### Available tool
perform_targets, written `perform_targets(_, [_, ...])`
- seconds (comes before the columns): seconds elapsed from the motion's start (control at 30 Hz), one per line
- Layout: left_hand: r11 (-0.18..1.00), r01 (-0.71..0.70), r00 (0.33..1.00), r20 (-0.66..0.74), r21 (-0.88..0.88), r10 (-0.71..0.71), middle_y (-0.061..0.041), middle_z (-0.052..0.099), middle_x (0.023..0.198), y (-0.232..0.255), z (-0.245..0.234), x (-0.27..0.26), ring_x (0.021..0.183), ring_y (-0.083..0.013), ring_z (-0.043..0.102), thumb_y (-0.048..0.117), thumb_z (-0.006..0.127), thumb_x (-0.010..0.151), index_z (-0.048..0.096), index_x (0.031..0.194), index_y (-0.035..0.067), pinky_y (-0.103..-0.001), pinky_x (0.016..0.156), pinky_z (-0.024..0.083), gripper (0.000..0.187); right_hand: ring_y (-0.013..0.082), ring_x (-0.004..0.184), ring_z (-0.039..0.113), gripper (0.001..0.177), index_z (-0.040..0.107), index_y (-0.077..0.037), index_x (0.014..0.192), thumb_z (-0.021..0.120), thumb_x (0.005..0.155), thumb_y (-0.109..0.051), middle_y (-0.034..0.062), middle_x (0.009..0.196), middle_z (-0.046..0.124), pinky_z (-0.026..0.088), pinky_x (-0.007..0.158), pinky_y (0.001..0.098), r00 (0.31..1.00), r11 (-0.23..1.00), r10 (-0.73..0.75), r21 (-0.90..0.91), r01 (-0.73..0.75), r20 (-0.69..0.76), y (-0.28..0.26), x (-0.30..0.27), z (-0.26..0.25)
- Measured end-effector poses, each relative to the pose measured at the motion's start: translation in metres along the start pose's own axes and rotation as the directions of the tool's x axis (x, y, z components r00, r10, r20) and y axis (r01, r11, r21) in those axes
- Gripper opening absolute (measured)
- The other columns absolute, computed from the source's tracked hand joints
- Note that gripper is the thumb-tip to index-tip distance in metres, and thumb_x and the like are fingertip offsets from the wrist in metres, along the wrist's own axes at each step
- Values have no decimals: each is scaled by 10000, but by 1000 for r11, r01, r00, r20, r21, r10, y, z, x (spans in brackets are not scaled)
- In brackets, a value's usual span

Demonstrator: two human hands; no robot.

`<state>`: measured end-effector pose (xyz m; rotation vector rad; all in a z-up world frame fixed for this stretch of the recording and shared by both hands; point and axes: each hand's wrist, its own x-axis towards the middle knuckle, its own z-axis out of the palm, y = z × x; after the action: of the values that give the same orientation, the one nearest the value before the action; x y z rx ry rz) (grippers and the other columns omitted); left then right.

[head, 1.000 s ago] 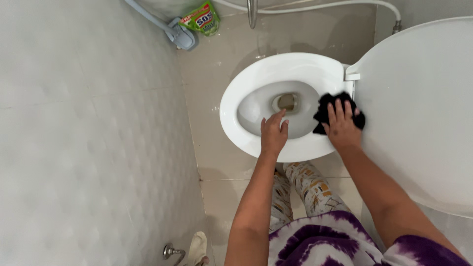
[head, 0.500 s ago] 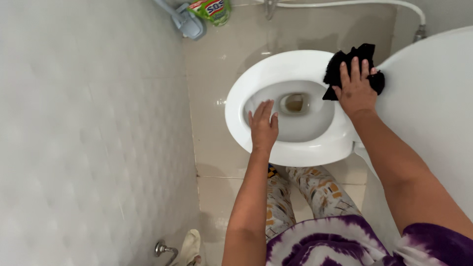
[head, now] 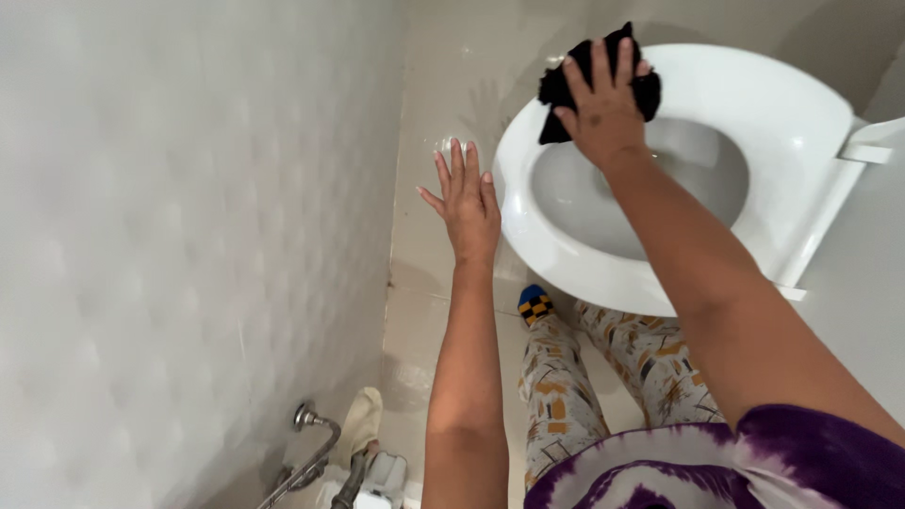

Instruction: The person wipes the exterior surfaces of a white toilet, including the tank lid, sides, and seat, using a black cloth. They lift the toilet seat to wipe the underside and the rim of the bowl before closing the seat again.

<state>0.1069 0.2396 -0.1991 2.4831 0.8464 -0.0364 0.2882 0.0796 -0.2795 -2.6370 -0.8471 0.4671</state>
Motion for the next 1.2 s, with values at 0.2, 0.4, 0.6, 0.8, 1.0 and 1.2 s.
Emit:
perform_targets(0.2, [1000, 17, 1000, -20, -6, -17, -30, 311, 1702, -27, -17, -28, 1610, -327, 162, 270, 456, 1107, 446, 1580, 182, -699, 1229, -79, 480, 526, 1525, 96, 750, 438, -176, 1609, 711, 954, -416, 230, 1689, 196, 105, 1194, 706, 993, 993, -110, 53, 107, 49, -86, -36, 36])
perform_targets(0.4, [999, -32, 999, -6, -25, 32, -25, 318, 1704, -35, -32, -63, 1617, -322, 167, 285, 455, 1106, 422, 1595, 180, -703, 1235, -80, 502, 517, 1528, 159, 814, 405, -184, 1619, 766, 906, -339, 197, 1696, 221, 220, 1203, 647, 992, 989, -111, 108, 104, 56, -130, -111, 65])
perform_targets(0.6, [993, -107, 991, 78, -43, 110, -33, 322, 1697, -21, -40, -98, 1612, -320, 167, 301, 438, 1108, 427, 1588, 183, -703, 1229, -82, 495, 382, 1556, 215, 857, 377, -228, 1614, 769, 856, -307, 106, 1695, 266, 234, 1224, 613, 978, 993, -94, -51, 105, 187, -121, -198, 56])
perform_targets(0.8, [981, -185, 969, 155, -56, 191, -27, 354, 1680, 12, -25, -117, 1601, -312, 175, 348, 387, 1115, 464, 1564, 195, -703, 1231, -74, 480, 329, 1565, 154, 811, 273, -262, 1615, 668, 916, -373, 79, 1699, 205, 173, 1239, 567, 936, 994, 41, -110, -2, 350, -57, -278, 25])
perform_targets(1.0, [955, -287, 930, 214, -78, 297, -30, 348, 1684, 54, -4, -119, 1606, -316, 174, 344, 357, 1122, 459, 1564, 189, -712, 1227, -74, 479, 346, 1539, 138, 767, 244, -196, 1614, 506, 962, -502, 127, 1680, 176, 138, 1207, 534, 926, 956, 276, -176, -236, 259, 29, -318, 3])
perform_targets(1.2, [951, -299, 912, 269, -83, 310, -22, 325, 1689, 75, 6, -104, 1600, -309, 180, 338, 370, 1109, 430, 1582, 196, -709, 1220, -70, 497, 417, 1625, 189, 752, 368, -118, 1714, 578, 1062, -427, 189, 1772, 232, 145, 1292, 581, 889, 867, 444, -197, -458, -113, 84, -307, -6])
